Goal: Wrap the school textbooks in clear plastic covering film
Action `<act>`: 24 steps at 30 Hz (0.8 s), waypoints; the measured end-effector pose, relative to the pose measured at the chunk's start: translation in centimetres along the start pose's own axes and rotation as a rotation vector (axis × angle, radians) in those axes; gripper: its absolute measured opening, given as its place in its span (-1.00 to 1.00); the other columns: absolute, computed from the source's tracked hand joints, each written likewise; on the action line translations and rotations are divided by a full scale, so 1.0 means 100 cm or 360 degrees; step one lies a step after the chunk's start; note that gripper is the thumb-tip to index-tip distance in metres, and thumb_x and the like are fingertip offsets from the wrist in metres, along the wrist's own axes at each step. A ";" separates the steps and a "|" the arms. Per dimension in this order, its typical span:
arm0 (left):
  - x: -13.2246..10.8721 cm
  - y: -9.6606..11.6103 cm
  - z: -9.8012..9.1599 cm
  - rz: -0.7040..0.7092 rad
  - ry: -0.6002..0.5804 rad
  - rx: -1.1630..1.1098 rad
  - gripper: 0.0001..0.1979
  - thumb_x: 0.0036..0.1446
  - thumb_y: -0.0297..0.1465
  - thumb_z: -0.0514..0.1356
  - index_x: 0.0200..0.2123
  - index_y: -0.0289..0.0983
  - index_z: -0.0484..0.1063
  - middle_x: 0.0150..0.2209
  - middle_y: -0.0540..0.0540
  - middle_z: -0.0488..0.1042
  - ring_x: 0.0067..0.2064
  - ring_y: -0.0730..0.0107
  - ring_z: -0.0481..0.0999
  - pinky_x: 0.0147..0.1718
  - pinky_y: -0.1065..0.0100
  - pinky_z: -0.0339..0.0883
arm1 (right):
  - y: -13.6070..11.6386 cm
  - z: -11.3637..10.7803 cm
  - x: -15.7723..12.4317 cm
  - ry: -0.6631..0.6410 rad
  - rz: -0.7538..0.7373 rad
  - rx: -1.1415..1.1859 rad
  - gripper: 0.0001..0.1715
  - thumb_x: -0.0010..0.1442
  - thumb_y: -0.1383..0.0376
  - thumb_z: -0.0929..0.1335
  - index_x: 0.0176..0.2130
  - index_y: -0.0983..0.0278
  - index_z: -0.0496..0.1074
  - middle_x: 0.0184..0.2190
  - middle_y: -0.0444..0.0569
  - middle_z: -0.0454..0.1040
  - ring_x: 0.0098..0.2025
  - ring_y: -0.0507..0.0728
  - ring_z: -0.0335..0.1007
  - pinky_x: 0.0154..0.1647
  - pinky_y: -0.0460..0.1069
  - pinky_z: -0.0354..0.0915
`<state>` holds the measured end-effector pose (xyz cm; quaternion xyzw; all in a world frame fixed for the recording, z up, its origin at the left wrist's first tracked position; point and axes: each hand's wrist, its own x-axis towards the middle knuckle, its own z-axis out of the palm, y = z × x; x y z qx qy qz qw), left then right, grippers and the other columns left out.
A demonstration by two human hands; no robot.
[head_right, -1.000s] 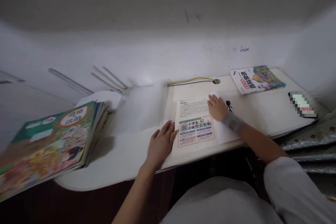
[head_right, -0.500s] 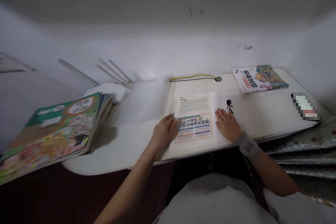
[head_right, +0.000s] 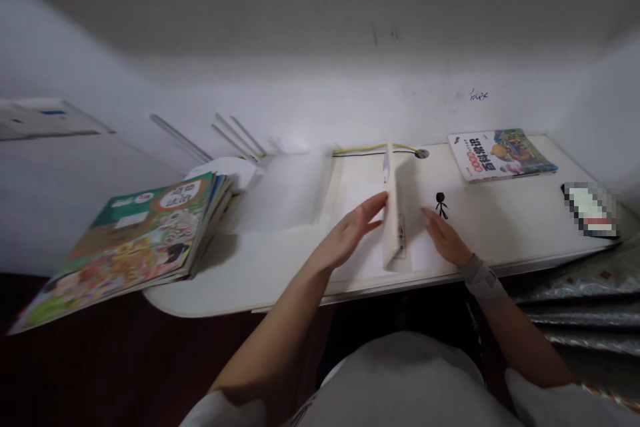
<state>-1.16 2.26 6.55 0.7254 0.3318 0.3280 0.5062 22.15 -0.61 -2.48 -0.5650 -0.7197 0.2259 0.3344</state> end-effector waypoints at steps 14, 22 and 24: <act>0.016 -0.057 0.054 0.0009 0.0158 0.1195 -0.31 0.23 -0.03 -0.09 0.22 -0.46 0.08 0.26 -0.42 0.07 0.31 -0.04 -0.03 0.20 -0.05 -0.02 | 0.041 -0.090 -0.026 -0.0051 0.1031 0.1298 -0.47 -0.09 0.28 0.41 -0.06 0.25 0.38 -0.31 -0.06 0.59 -0.33 0.17 0.52 -0.31 0.04 0.42; -0.021 -0.066 0.029 -0.0091 0.0644 0.1584 -0.32 0.22 -0.05 -0.04 0.28 -0.31 -0.03 0.31 -0.37 -0.04 0.33 -0.14 -0.18 0.16 -0.23 -0.09 | 0.052 -0.079 -0.029 0.0027 0.0926 0.0879 -0.47 -0.04 0.24 0.33 -0.03 0.26 0.35 -0.23 -0.04 0.56 -0.27 0.17 0.49 -0.25 0.09 0.40; -0.027 -0.077 0.017 -0.0143 0.0682 0.1432 -0.28 0.22 -0.05 -0.05 0.30 -0.35 -0.12 0.29 -0.45 -0.04 0.31 -0.15 -0.09 0.12 -0.21 0.02 | 0.051 -0.078 -0.029 0.0105 0.0806 0.0546 -0.46 -0.03 0.24 0.30 -0.01 0.28 0.36 -0.18 -0.02 0.54 -0.21 0.19 0.47 -0.16 0.12 0.37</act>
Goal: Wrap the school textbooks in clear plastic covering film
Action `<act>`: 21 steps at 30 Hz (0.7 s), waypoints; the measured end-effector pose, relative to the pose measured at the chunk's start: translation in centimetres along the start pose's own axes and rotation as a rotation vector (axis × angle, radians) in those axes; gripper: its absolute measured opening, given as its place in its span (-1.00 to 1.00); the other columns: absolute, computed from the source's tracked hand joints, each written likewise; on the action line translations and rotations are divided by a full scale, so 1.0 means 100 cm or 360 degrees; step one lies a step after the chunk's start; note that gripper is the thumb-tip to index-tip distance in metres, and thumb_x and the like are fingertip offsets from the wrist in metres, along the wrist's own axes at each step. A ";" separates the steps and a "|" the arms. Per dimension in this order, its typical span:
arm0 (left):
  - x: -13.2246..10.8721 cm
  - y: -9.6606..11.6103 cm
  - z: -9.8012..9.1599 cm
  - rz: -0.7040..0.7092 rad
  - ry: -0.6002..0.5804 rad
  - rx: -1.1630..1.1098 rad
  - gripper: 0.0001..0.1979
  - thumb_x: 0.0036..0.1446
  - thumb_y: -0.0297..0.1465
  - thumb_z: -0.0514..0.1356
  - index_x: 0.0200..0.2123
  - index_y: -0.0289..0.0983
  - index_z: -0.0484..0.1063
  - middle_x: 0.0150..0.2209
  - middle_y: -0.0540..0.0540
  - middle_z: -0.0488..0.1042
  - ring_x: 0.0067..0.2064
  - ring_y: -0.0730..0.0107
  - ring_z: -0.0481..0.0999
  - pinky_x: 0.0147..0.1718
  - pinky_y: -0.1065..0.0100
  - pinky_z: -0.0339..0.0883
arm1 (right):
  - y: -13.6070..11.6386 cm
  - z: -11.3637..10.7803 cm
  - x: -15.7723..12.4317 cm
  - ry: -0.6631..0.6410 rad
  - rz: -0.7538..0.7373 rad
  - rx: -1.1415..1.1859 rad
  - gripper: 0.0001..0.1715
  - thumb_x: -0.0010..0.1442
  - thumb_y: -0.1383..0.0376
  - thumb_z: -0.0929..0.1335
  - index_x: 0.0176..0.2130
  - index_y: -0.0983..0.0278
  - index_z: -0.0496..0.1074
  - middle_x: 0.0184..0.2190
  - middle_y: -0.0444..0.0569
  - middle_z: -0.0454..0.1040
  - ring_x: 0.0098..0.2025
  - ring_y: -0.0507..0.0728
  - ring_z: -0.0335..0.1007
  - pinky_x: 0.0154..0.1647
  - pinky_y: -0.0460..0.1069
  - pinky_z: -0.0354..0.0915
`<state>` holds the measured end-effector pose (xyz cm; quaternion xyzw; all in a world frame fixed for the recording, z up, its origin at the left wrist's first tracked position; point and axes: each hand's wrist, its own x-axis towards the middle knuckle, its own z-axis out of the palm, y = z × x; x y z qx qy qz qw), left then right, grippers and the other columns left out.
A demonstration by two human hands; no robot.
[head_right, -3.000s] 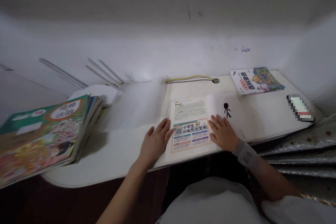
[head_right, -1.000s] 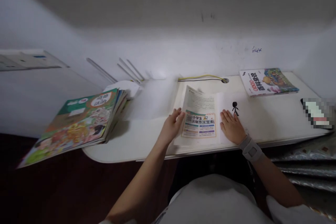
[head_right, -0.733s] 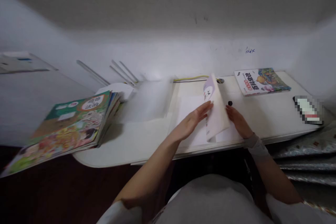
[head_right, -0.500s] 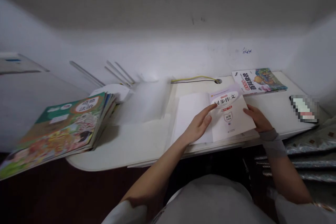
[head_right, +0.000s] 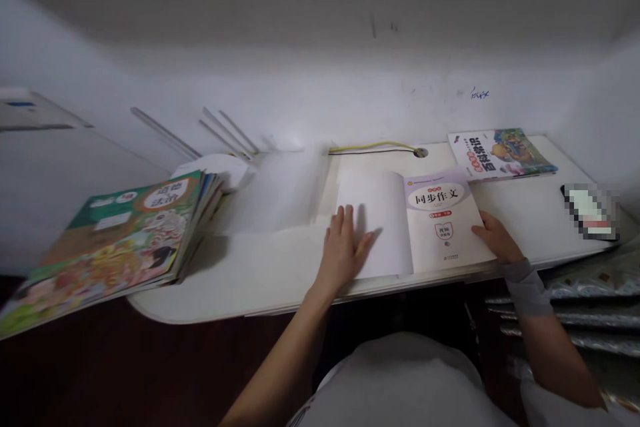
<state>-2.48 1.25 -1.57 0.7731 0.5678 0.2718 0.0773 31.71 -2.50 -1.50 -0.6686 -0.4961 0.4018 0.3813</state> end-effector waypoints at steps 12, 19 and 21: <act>-0.014 -0.042 0.003 -0.0092 0.0019 -0.0238 -0.31 0.24 -0.09 -0.06 0.27 -0.42 -0.08 0.24 -0.43 0.12 0.26 0.02 0.14 0.12 -0.01 0.17 | 0.006 -0.004 -0.005 0.0315 -0.0191 -0.0999 -0.42 0.10 0.22 0.22 0.12 0.27 0.26 -0.05 0.05 0.47 -0.10 0.23 0.42 -0.05 0.13 0.31; -0.009 -0.020 0.000 0.0078 -0.0244 0.0114 -0.36 0.28 -0.11 -0.14 0.24 -0.49 0.01 0.17 -0.43 0.24 0.24 0.02 0.16 0.16 -0.03 0.07 | -0.017 0.023 -0.014 0.0496 -0.0842 -0.1427 -0.35 0.20 0.18 0.22 0.22 0.34 0.11 0.20 0.24 0.15 0.24 0.32 0.05 0.17 0.25 0.11; -0.005 -0.006 0.001 0.0125 -0.0312 0.0198 -0.33 0.28 -0.10 -0.16 0.24 -0.52 0.00 0.19 -0.44 0.21 0.27 0.01 0.11 0.17 -0.03 0.04 | -0.040 0.041 -0.017 0.0304 -0.1061 -0.1403 -0.41 0.26 0.15 0.18 0.22 0.27 0.14 0.25 0.20 0.08 0.27 0.28 0.01 0.19 0.22 0.10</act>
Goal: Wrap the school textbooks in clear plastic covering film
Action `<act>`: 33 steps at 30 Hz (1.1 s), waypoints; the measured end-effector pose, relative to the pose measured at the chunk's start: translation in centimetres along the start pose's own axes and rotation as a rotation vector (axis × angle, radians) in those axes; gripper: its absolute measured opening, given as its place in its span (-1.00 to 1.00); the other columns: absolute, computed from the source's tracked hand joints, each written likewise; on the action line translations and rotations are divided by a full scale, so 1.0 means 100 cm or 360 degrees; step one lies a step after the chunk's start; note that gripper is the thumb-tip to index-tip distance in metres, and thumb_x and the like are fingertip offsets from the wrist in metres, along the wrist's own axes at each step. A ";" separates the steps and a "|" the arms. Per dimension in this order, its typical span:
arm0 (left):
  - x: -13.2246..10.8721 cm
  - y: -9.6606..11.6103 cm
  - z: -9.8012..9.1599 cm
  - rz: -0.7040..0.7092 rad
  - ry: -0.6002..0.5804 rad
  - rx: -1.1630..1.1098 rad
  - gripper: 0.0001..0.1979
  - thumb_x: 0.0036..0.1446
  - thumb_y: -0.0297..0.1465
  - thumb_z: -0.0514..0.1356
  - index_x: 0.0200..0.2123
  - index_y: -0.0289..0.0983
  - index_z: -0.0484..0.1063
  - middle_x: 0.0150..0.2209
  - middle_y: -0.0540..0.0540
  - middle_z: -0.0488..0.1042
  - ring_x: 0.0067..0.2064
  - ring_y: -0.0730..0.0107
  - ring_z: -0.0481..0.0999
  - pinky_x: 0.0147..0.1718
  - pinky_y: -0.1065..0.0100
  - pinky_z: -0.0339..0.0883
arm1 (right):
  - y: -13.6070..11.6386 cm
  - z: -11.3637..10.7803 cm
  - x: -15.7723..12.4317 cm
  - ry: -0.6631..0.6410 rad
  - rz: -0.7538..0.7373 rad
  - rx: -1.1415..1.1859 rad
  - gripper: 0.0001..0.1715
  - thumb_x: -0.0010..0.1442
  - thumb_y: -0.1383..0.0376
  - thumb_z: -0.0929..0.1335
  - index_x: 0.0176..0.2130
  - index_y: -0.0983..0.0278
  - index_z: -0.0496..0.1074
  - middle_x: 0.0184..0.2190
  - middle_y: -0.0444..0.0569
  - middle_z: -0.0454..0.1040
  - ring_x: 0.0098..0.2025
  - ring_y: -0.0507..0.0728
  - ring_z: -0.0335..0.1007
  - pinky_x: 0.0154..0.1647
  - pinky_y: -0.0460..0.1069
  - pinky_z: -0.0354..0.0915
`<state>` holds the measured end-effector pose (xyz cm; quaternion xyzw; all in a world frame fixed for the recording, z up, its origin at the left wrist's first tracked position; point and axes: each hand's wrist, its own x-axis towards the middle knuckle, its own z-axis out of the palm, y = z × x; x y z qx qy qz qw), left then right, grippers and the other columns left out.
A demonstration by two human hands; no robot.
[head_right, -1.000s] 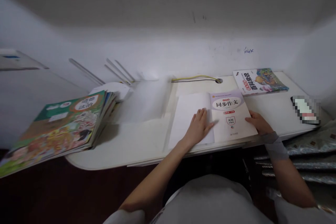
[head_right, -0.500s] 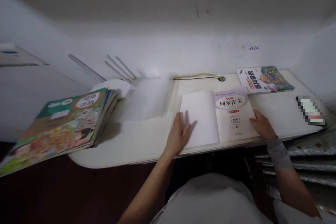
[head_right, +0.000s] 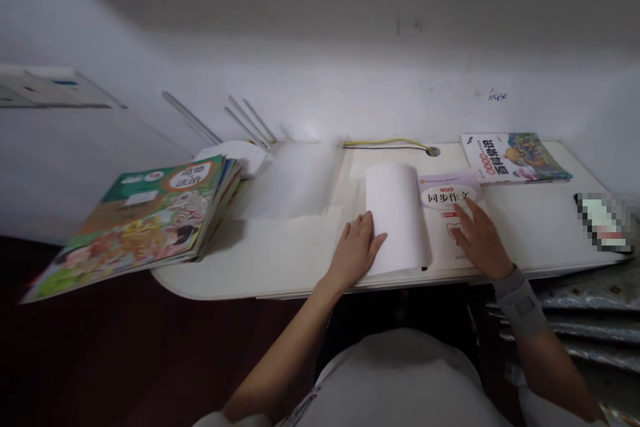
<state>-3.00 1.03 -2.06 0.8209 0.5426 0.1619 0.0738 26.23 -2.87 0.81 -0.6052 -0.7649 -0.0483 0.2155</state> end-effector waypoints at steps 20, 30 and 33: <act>0.005 -0.009 0.002 -0.0036 -0.0165 0.0202 -0.33 0.27 -0.05 -0.25 0.30 -0.36 -0.09 0.29 -0.31 0.04 0.31 0.02 -0.04 0.17 -0.20 -0.11 | -0.076 0.028 0.067 -0.0446 -0.0367 -0.0264 -0.50 0.25 0.17 0.22 0.13 0.27 0.29 0.27 0.16 0.09 0.30 0.40 -0.12 0.15 0.39 -0.03; 0.005 -0.004 0.001 -0.0081 -0.0179 0.0169 -0.31 0.26 -0.05 -0.20 0.31 -0.38 -0.11 0.29 -0.32 0.03 0.32 0.03 -0.06 0.19 -0.18 -0.16 | -0.118 0.043 0.073 -0.0296 -0.0354 -0.0235 -0.55 0.21 0.29 0.22 0.08 0.33 0.32 0.24 0.21 0.14 0.30 0.36 -0.09 0.21 0.37 -0.14; 0.005 -0.006 0.001 -0.0101 -0.0186 0.0150 -0.28 0.25 -0.04 -0.17 0.31 -0.40 -0.13 0.30 -0.32 0.00 0.32 0.03 -0.07 0.20 -0.14 -0.16 | -0.122 0.045 0.074 -0.0290 -0.0340 -0.0209 -0.55 0.21 0.32 0.18 0.08 0.34 0.32 0.24 0.21 0.15 0.29 0.35 -0.08 0.21 0.37 -0.14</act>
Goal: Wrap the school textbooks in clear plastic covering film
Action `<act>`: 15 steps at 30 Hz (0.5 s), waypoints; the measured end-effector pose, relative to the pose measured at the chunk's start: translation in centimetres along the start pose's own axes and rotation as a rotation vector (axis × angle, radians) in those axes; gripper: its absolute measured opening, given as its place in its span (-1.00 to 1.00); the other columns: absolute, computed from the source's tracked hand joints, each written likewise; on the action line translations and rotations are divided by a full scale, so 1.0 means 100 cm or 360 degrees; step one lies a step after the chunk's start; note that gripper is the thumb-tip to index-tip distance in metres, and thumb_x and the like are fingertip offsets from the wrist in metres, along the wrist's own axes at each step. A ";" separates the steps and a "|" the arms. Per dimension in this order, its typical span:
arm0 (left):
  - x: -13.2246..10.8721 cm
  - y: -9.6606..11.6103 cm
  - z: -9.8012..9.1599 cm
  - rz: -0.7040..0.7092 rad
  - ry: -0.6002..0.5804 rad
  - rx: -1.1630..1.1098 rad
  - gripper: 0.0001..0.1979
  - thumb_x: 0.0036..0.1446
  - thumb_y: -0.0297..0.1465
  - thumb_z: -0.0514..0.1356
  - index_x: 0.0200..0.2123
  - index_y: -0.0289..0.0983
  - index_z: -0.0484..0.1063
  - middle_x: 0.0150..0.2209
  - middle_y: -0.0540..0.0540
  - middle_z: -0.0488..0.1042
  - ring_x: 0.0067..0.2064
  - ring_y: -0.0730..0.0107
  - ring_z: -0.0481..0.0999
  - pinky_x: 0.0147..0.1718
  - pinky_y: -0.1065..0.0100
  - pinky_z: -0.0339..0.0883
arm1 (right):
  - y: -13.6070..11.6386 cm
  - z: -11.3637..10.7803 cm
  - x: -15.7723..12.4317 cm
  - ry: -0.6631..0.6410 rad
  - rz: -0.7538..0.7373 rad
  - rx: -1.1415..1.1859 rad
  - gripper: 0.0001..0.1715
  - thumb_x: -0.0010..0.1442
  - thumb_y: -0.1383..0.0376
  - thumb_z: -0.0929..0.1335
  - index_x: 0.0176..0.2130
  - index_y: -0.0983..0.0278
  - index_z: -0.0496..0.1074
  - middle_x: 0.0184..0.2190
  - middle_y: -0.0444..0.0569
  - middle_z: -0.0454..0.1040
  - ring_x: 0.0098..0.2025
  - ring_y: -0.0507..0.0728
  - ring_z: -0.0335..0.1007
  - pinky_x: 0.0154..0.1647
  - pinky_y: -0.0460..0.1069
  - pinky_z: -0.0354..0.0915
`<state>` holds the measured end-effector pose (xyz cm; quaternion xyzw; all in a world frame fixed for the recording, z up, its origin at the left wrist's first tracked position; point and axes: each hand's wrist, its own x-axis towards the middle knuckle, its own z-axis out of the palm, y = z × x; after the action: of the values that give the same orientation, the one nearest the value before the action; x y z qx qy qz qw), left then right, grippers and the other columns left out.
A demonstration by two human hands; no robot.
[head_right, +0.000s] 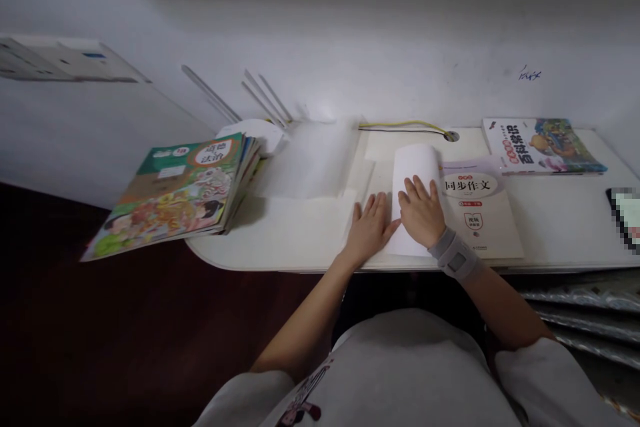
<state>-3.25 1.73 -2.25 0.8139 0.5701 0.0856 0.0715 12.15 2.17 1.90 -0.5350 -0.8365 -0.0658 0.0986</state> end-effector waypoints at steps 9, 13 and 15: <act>0.000 0.001 -0.001 0.0015 0.0002 0.0079 -0.29 0.23 -0.01 -0.15 0.30 -0.34 -0.04 0.30 -0.30 0.00 0.32 -0.05 -0.06 0.19 -0.16 -0.13 | 0.001 -0.003 0.002 -0.0095 -0.0064 -0.0047 -0.59 0.20 0.30 0.19 0.01 0.34 0.37 0.19 0.24 0.22 0.26 0.34 0.00 0.19 0.33 -0.08; -0.001 0.002 -0.001 0.0020 -0.0010 0.0093 -0.31 0.24 -0.02 -0.17 0.29 -0.34 -0.03 0.30 -0.30 0.00 0.31 -0.06 -0.05 0.19 -0.16 -0.14 | 0.033 -0.007 0.041 -0.0099 0.0092 -0.0032 -0.48 0.17 0.21 0.26 0.10 0.34 0.28 0.26 0.28 0.06 0.29 0.42 -0.12 0.15 0.37 -0.08; -0.001 0.002 -0.001 0.0009 -0.0014 0.0087 -0.31 0.24 -0.02 -0.17 0.29 -0.32 -0.03 0.30 -0.29 0.00 0.31 -0.06 -0.05 0.19 -0.16 -0.13 | 0.053 -0.006 0.066 -0.0181 0.0219 0.0022 -0.31 0.14 0.13 0.29 0.18 0.37 0.17 0.29 0.31 -0.03 0.30 0.46 -0.19 0.16 0.39 -0.13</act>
<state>-3.13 1.58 -2.12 0.8176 0.5696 0.0666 0.0514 14.33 10.12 4.08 -0.5933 -0.8025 -0.0225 0.0589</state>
